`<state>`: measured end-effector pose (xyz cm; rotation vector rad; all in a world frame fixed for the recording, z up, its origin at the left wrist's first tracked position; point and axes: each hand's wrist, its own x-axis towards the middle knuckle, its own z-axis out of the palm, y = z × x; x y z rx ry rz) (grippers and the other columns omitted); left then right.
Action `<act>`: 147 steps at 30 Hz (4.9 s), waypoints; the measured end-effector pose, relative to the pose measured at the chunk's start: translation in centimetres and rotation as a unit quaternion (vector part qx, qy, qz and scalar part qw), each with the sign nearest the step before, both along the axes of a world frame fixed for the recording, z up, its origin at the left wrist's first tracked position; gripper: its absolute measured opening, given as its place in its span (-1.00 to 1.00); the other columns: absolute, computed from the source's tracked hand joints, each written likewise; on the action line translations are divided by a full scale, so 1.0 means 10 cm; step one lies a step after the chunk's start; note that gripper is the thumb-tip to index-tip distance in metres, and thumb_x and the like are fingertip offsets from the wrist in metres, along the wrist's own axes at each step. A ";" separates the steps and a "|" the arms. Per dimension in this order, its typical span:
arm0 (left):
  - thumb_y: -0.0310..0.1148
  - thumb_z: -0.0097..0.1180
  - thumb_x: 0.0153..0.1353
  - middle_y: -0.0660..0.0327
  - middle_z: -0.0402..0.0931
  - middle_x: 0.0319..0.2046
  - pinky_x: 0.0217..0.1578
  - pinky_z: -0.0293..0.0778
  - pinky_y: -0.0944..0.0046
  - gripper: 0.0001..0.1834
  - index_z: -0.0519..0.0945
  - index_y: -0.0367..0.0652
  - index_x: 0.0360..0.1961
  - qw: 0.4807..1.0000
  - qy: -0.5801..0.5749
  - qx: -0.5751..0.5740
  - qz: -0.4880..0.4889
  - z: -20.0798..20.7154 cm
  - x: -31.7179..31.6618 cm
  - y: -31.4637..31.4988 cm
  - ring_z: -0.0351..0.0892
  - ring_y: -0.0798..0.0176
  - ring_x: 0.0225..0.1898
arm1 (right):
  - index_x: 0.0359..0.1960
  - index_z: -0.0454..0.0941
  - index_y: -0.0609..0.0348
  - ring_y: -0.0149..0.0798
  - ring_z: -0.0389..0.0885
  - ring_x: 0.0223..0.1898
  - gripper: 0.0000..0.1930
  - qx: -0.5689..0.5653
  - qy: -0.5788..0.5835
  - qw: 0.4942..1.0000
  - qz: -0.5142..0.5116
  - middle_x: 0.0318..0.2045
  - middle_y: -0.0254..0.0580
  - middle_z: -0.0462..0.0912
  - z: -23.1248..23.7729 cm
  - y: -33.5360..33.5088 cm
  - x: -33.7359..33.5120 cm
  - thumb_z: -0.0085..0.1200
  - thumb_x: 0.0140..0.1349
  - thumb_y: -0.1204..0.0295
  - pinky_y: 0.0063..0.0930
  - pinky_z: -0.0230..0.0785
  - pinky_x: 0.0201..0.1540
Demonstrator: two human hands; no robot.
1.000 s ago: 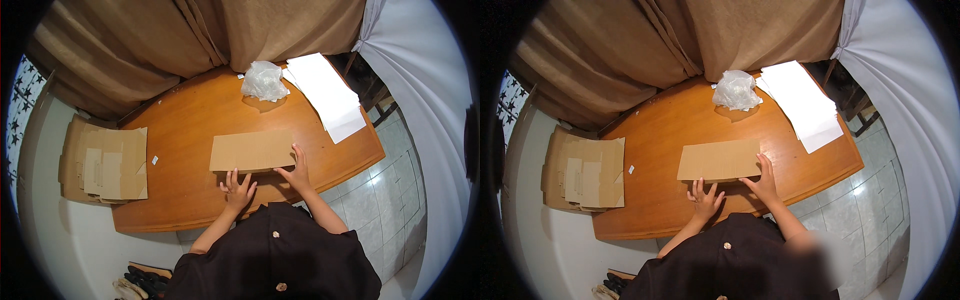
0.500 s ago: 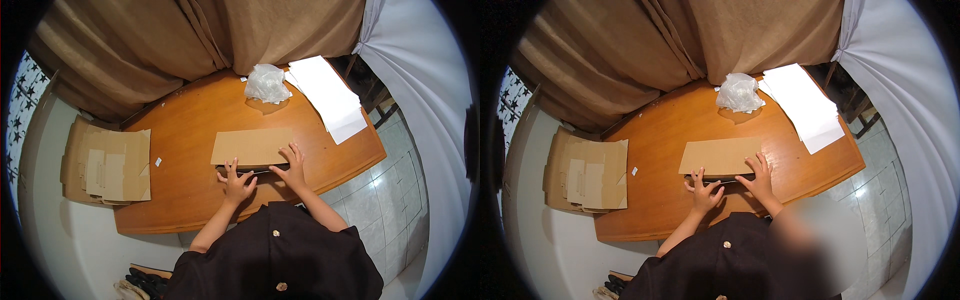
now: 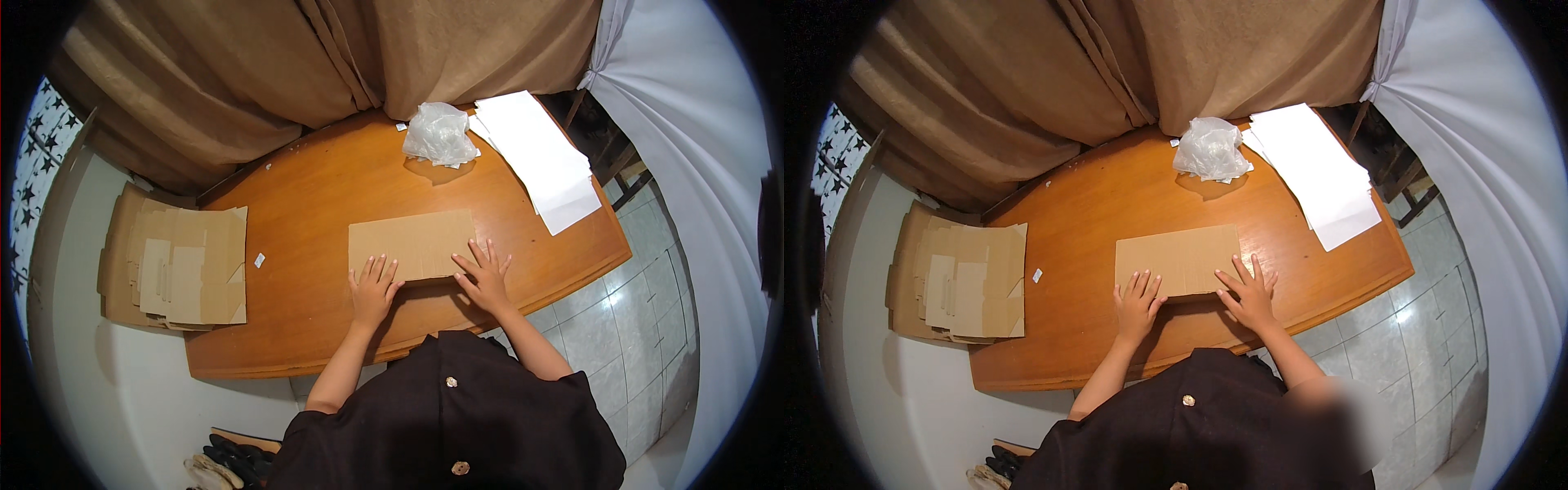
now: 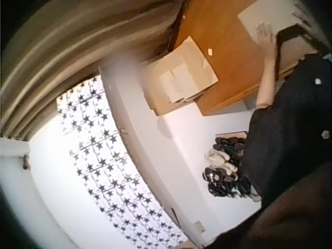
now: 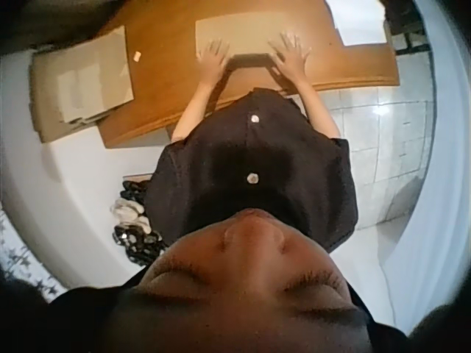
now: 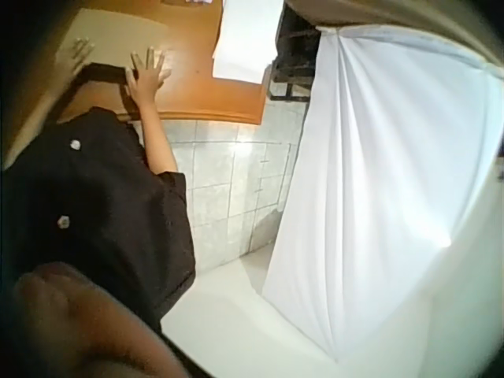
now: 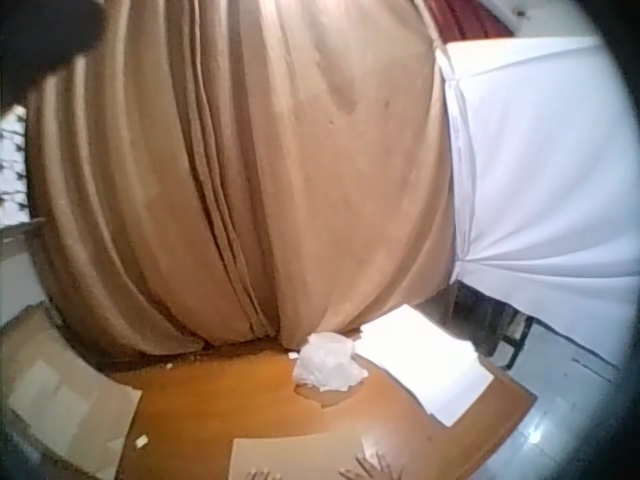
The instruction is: Folding cardboard shoe boxes and placing them on a shelf.
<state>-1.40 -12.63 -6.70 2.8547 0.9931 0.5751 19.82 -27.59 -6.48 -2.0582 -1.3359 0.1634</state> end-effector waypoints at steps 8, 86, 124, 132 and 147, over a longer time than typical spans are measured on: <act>-0.07 0.02 0.17 0.23 0.40 0.11 0.11 0.02 -0.09 -0.61 0.53 0.14 0.02 0.999 -0.048 0.016 0.003 -0.08 -0.04 -0.02 0.32 0.12 0.14 | 0.09 0.42 -0.08 -0.05 0.02 0.33 -0.57 -0.026 0.055 0.998 0.014 0.21 -0.23 0.32 0.25 0.33 0.34 0.01 0.15 0.22 0.41 -0.48 0.19; -0.07 0.40 -0.13 0.13 0.15 0.16 0.17 0.17 0.19 0.08 -0.04 -0.19 0.28 0.446 -0.295 0.628 0.566 3.48 -6.48 -11.48 0.17 0.20 0.20 | 0.33 -0.02 0.00 0.15 -0.09 0.35 -0.37 0.261 0.347 -0.007 0.901 0.34 0.14 -0.12 3.44 -8.21 -9.38 -0.06 0.24 0.47 0.24 -0.23 0.24; 0.01 -0.37 0.34 0.16 0.29 0.19 0.14 -0.68 -0.36 -0.48 0.42 0.00 0.13 0.540 0.044 0.441 0.716 5.13 -10.57 -13.25 0.05 0.05 0.32 | 0.11 0.45 -0.22 -0.17 0.05 0.32 -0.54 0.693 0.286 0.326 0.576 0.24 -0.10 0.18 4.80 -9.91 -12.28 -0.02 0.09 0.27 -0.05 -0.69 0.34; 0.07 -0.50 0.35 0.30 0.47 0.03 0.17 -0.71 -0.24 -0.44 0.48 0.03 0.05 0.538 0.022 0.394 0.745 5.21 -10.59 -13.17 0.10 0.16 0.29 | 0.07 0.47 -0.13 -0.14 0.05 0.31 -0.53 0.653 0.288 0.362 0.600 0.22 -0.06 0.19 4.47 -9.65 -12.18 0.05 0.03 0.32 -0.02 -0.69 0.32; -0.35 -0.22 0.16 0.16 0.22 0.22 0.22 -0.63 -0.18 -0.54 0.38 -0.19 0.10 0.432 -0.300 0.383 0.759 1.80 -9.26 -12.28 -0.10 0.08 0.36 | -0.10 0.43 0.21 0.16 0.03 0.23 -0.64 0.366 0.205 0.752 0.508 0.12 0.10 0.25 1.52 -7.61 -10.31 0.02 -0.02 0.47 0.04 -0.22 0.26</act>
